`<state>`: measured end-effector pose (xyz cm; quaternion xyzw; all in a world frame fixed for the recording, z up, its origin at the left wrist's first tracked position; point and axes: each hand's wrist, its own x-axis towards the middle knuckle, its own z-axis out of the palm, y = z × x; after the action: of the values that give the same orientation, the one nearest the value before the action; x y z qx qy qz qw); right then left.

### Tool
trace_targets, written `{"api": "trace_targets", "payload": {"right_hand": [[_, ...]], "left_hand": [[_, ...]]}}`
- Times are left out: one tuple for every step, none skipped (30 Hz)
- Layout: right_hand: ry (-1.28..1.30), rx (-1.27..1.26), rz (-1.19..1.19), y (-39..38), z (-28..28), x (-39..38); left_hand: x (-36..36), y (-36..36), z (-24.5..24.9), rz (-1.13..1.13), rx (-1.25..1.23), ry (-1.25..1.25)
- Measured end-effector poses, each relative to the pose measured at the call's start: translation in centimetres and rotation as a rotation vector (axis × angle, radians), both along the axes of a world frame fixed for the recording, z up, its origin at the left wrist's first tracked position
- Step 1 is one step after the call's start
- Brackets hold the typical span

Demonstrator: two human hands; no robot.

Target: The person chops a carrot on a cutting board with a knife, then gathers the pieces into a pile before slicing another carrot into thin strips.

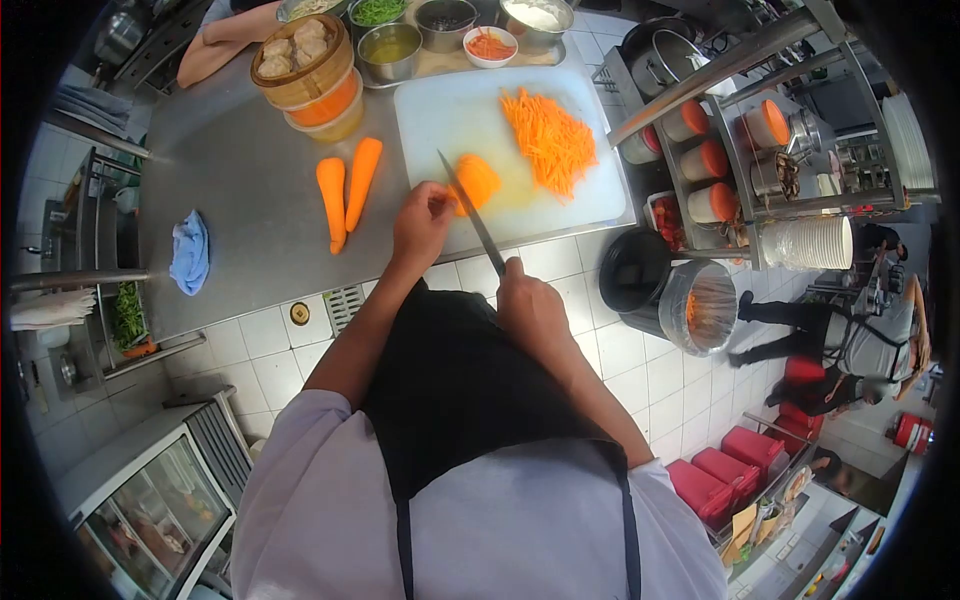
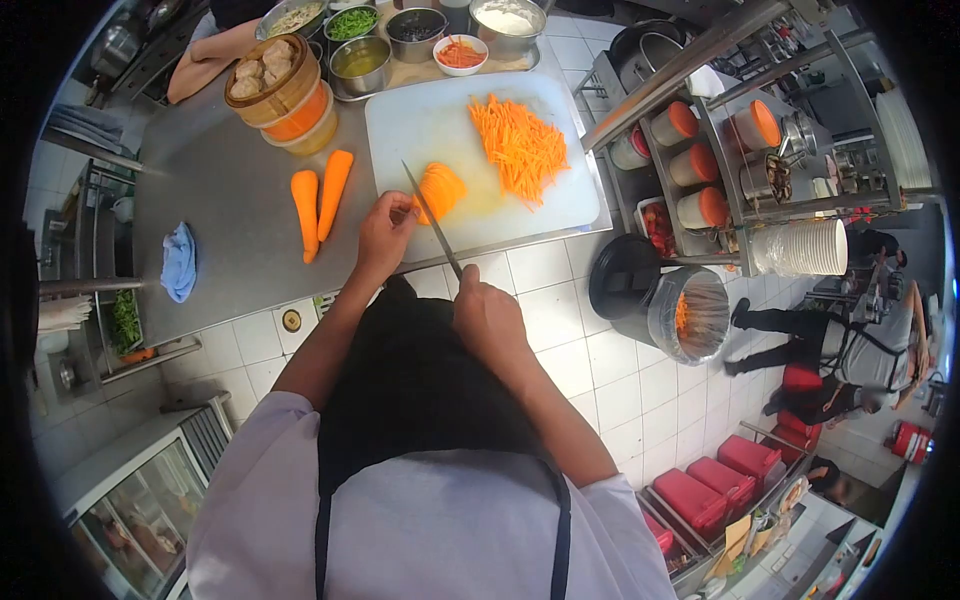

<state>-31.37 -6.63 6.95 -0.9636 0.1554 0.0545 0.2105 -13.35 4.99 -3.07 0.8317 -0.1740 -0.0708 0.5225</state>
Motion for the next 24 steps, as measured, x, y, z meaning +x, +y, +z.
{"api": "trace_targets", "payload": {"right_hand": [[-0.005, 0.016, 0.001, 0.0, -0.3, -0.2], [-0.01, 0.032, 0.0, 0.0, -0.7, -0.5], [-0.014, 0.048, -0.001, 0.0, -0.9, -0.6], [-0.021, 0.049, 0.001, -0.1, -0.9, -0.6], [-0.029, 0.05, 0.003, -0.1, -1.0, -0.6], [-0.035, 0.052, 0.004, -0.1, -1.0, -0.6], [-0.021, 0.029, 0.008, 0.0, -0.9, -0.5], [-0.007, 0.006, 0.012, 0.2, -0.7, -0.4], [0.007, -0.017, 0.017, 0.3, -0.6, -0.3], [0.016, -0.029, 0.022, 0.3, -0.8, -0.2], [0.024, -0.041, 0.027, 0.3, -1.1, -0.1], [0.033, -0.052, 0.033, 0.3, -1.3, 0.0], [0.038, -0.049, 0.034, 0.4, -1.3, 0.3], [0.043, -0.046, 0.036, 0.4, -1.4, 0.6], [0.049, -0.044, 0.037, 0.4, -1.5, 0.9], [0.039, -0.043, 0.042, 0.4, -1.7, 1.3], [0.029, -0.043, 0.048, 0.3, -2.1, 1.7], [0.019, -0.044, 0.053, 0.3, -2.5, 2.2], [0.026, -0.043, 0.047, 0.3, -2.7, 2.7], [0.032, -0.042, 0.043, 0.4, -3.0, 3.3], [0.039, -0.04, 0.039, 0.5, -3.3, 3.9], [0.027, -0.053, 0.052, 0.5, -3.9, 4.7], [0.014, -0.067, 0.066, 0.4, -4.4, 5.6], [-0.002, -0.081, 0.079, 0.4, -5.0, 6.3]], "left_hand": [[0.0, 0.0, 0.0, 0.0, -0.005, 0.003], [0.0, 0.0, 0.0, 0.0, -0.011, 0.006], [-0.1, 0.0, 0.1, -0.001, -0.017, 0.009], [-0.1, 0.0, 0.2, -0.002, -0.014, 0.008], [-0.2, 0.0, 0.3, -0.003, -0.011, 0.006], [-0.2, 0.1, 0.5, -0.004, -0.007, 0.006], [-0.2, 0.0, 0.6, -0.008, -0.016, 0.014], [-0.1, 0.0, 0.6, -0.011, -0.025, 0.022], [-0.1, 0.1, 0.6, -0.014, -0.034, 0.03], [-0.1, 0.1, 0.4, -0.017, -0.044, 0.029], [0.0, 0.2, 0.1, -0.019, -0.053, 0.028], [0.0, 0.2, 0.1, -0.022, -0.062, 0.027], [0.1, 0.3, 0.1, -0.028, -0.065, 0.036], [0.1, 0.3, 0.1, -0.033, -0.069, 0.046], [0.1, 0.4, 0.1, -0.039, -0.074, 0.055], [0.1, 0.4, -0.1, -0.039, -0.079, 0.053], [0.1, 0.4, -0.3, -0.038, -0.085, 0.05], [0.2, 0.4, -0.4, -0.038, -0.092, 0.048], [0.2, 0.5, -0.4, -0.044, -0.086, 0.038], [0.3, 0.5, -0.4, -0.048, -0.08, 0.027], [0.3, 0.6, -0.3, -0.051, -0.074, 0.016], [0.2, 0.7, 0.0, -0.051, -0.081, 0.047], [0.2, 0.7, 0.3, -0.051, -0.089, 0.077], [0.2, 0.7, 0.5, -0.051, -0.097, 0.104]]}}
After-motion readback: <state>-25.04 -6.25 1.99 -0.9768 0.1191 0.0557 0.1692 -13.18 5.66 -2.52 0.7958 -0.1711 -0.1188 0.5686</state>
